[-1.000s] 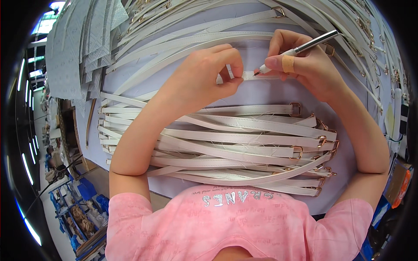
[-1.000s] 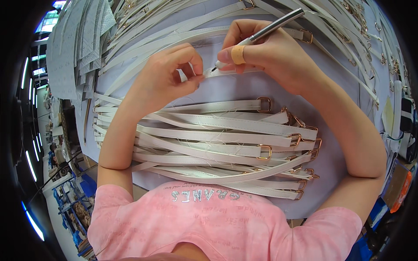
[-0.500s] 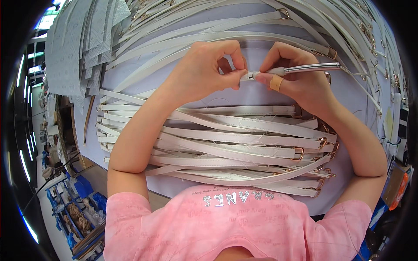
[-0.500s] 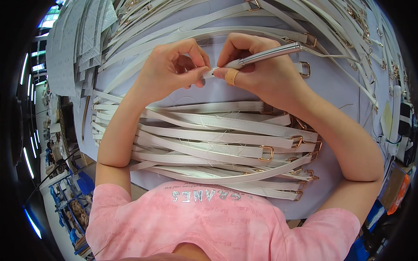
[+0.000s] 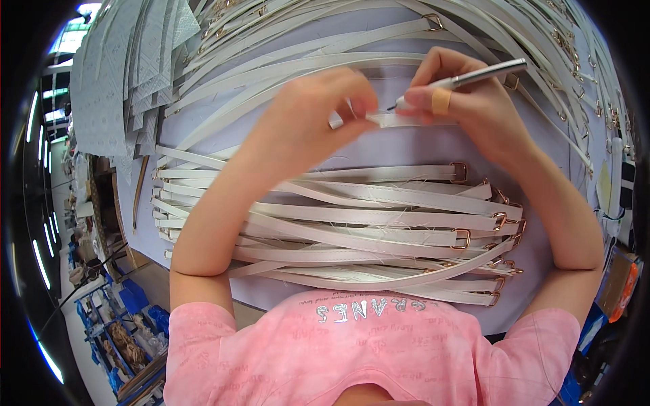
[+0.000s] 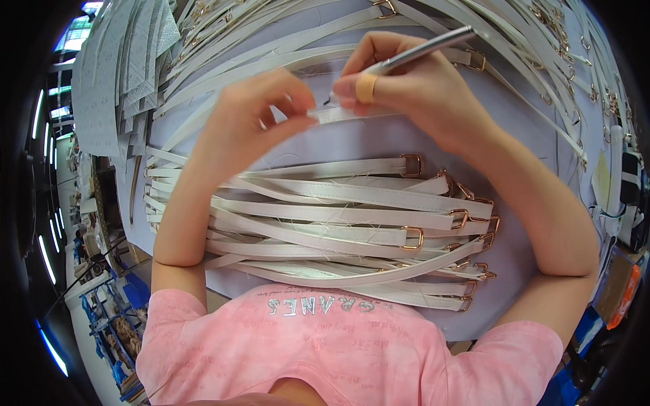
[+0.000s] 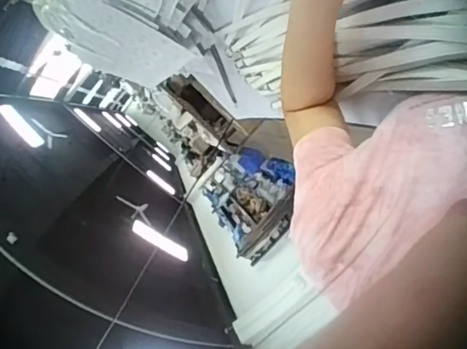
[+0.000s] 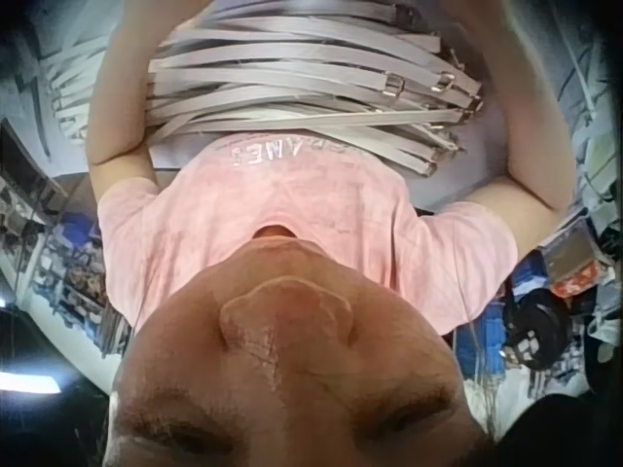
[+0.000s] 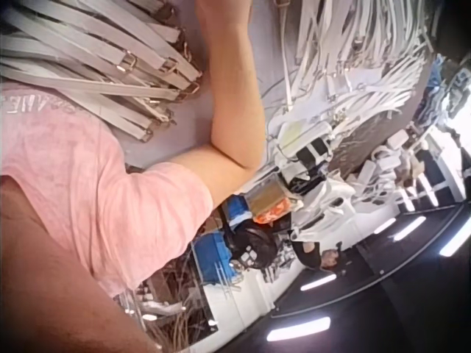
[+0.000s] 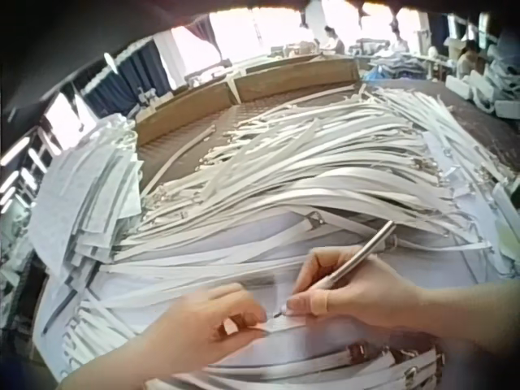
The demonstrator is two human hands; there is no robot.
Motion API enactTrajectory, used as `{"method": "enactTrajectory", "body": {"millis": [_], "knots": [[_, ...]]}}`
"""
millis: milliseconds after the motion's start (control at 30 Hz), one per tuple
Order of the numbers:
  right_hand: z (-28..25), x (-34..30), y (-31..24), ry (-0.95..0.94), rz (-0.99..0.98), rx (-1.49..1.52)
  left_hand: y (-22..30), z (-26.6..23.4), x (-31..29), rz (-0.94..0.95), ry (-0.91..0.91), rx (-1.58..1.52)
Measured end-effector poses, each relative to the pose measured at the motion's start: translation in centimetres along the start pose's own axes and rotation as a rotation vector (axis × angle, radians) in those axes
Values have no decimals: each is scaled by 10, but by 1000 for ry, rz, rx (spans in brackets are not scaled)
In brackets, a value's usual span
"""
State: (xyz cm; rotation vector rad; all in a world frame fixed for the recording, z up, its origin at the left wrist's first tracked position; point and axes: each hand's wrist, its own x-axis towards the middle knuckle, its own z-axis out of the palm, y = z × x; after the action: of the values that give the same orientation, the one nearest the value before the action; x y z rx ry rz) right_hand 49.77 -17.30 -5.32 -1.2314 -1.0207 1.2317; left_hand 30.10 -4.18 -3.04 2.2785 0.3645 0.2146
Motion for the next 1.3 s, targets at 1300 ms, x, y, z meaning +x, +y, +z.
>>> {"method": "enactTrajectory", "body": {"millis": [1300], "knots": [[6,-22,-22,128,-769,-991,13,2,-15,279,231,202]]}}
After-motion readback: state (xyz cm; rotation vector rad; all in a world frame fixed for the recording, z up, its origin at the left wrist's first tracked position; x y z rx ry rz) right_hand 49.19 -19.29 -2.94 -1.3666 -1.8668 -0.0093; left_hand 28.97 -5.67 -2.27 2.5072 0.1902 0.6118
